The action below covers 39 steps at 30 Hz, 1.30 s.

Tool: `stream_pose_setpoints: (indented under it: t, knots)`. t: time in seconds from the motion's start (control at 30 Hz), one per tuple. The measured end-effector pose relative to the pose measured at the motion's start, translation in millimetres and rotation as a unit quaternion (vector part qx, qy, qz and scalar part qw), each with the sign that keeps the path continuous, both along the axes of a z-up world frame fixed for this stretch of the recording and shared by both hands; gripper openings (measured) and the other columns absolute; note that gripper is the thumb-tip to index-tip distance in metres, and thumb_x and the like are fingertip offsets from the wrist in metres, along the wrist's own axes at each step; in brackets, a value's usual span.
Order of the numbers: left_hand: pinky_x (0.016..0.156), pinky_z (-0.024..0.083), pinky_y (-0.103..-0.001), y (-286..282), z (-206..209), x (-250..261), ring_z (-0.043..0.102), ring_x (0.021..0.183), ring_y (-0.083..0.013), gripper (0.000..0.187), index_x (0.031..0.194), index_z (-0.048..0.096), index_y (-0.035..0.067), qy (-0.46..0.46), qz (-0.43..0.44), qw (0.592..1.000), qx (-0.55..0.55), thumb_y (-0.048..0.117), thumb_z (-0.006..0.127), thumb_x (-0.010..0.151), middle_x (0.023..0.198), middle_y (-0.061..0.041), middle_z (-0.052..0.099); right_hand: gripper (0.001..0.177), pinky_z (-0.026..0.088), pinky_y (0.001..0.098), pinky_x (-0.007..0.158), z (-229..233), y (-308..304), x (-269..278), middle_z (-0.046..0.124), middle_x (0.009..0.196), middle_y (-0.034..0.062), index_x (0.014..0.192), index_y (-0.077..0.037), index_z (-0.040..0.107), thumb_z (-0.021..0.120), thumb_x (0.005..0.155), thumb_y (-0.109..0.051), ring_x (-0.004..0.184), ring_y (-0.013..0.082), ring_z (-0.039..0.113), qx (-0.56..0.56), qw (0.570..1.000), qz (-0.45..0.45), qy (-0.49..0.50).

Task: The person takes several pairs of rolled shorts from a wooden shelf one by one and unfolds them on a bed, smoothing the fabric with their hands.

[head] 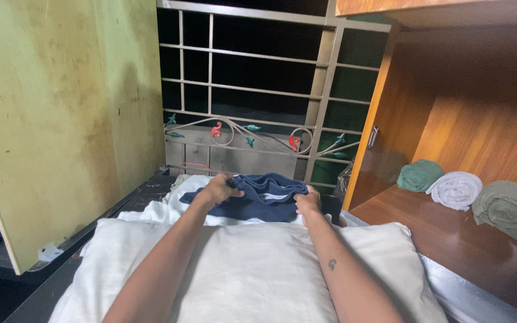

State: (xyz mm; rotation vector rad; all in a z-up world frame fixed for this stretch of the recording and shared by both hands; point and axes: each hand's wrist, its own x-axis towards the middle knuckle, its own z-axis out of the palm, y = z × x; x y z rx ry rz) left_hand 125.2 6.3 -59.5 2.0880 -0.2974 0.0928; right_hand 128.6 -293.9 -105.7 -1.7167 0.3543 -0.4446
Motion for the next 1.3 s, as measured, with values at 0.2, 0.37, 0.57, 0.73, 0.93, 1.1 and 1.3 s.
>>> stream_pose_setpoints:
  t: [0.2, 0.37, 0.57, 0.73, 0.93, 1.1, 1.3]
  knots:
    - [0.056, 0.061, -0.034, -9, 11, -56, 0.078, 0.067, -0.0245, 0.050, 0.104, 0.069, 0.001, 0.076, 0.053, 0.995, 0.039, 0.036, 0.090, 0.074, 0.098, -0.012, 0.078, 0.072, 0.056, 0.0443, 0.087, -35, -8, 18, 0.067, 0.111, 0.0292, 0.125, 0.008, 0.050, 0.094, 0.076, -0.022, 0.100, 0.0403, 0.068, -0.126, 0.977, -0.173, -0.014]
    - [0.054, 0.059, -0.032, -10, 6, -64, 0.077, 0.060, -0.0243, 0.052, 0.091, 0.070, -0.001, 0.039, 0.105, 0.994, 0.012, 0.048, 0.083, 0.081, 0.084, -0.014, 0.078, 0.027, 0.056, 0.0423, 0.094, -6, 12, -20, 0.077, 0.106, 0.0136, 0.097, -0.011, 0.078, 0.080, 0.081, -0.033, 0.103, 0.0318, 0.073, -0.185, 0.976, -0.107, 0.037]
    - [0.046, 0.052, -0.032, -20, 12, -59, 0.071, 0.050, -0.0212, 0.050, 0.081, 0.064, 0.003, 0.032, 0.121, 0.987, -0.104, 0.049, 0.084, 0.081, 0.072, -0.010, 0.071, 0.036, 0.059, 0.0376, 0.077, 23, 47, -43, 0.079, 0.089, 0.0149, 0.088, -0.006, 0.079, 0.071, 0.088, -0.041, 0.082, 0.0260, 0.076, -0.239, 0.967, -0.004, -0.085]
    - [0.039, 0.039, -0.031, -36, 25, -47, 0.068, 0.047, -0.0201, 0.053, 0.088, 0.052, 0.001, 0.008, 0.029, 0.984, -0.174, 0.047, 0.080, 0.089, 0.070, -0.008, 0.062, 0.058, 0.055, 0.0252, 0.066, 39, 73, -39, 0.076, 0.083, 0.0093, 0.094, -0.001, 0.073, 0.067, 0.089, -0.058, 0.073, 0.0141, 0.073, -0.177, 0.951, 0.175, -0.185]
    - [0.041, 0.047, -0.029, -59, 67, -37, 0.073, 0.055, -0.0197, 0.036, 0.110, 0.065, -0.002, -0.009, -0.049, 0.992, -0.118, 0.032, 0.065, 0.099, 0.097, -0.013, 0.074, 0.061, 0.053, 0.0291, 0.058, 72, 76, -46, 0.065, 0.099, 0.0030, 0.113, -0.004, 0.058, 0.067, 0.092, -0.060, 0.082, 0.0132, 0.066, -0.102, 0.975, 0.155, -0.121]
    - [0.050, 0.059, -0.036, -62, 97, 7, 0.077, 0.065, -0.0314, 0.045, 0.133, 0.052, -0.003, -0.007, -0.040, 0.988, -0.146, 0.018, 0.066, 0.096, 0.112, -0.019, 0.071, 0.028, 0.056, 0.0317, 0.051, 110, 61, -25, 0.072, 0.092, 0.0027, 0.111, -0.008, 0.067, 0.064, 0.088, -0.024, 0.076, 0.0156, 0.069, -0.025, 0.974, 0.138, -0.180]
    - [0.067, 0.064, -0.039, -39, 156, 48, 0.075, 0.096, -0.0318, 0.043, 0.130, 0.061, -0.006, -0.146, 0.047, 0.979, -0.132, 0.017, 0.068, 0.094, 0.121, -0.022, 0.070, 0.025, 0.052, 0.0391, 0.060, 168, 46, -30, 0.070, 0.097, 0.0091, 0.117, -0.004, 0.068, 0.065, 0.097, -0.018, 0.080, 0.0205, 0.066, -0.069, 0.977, 0.092, -0.182]
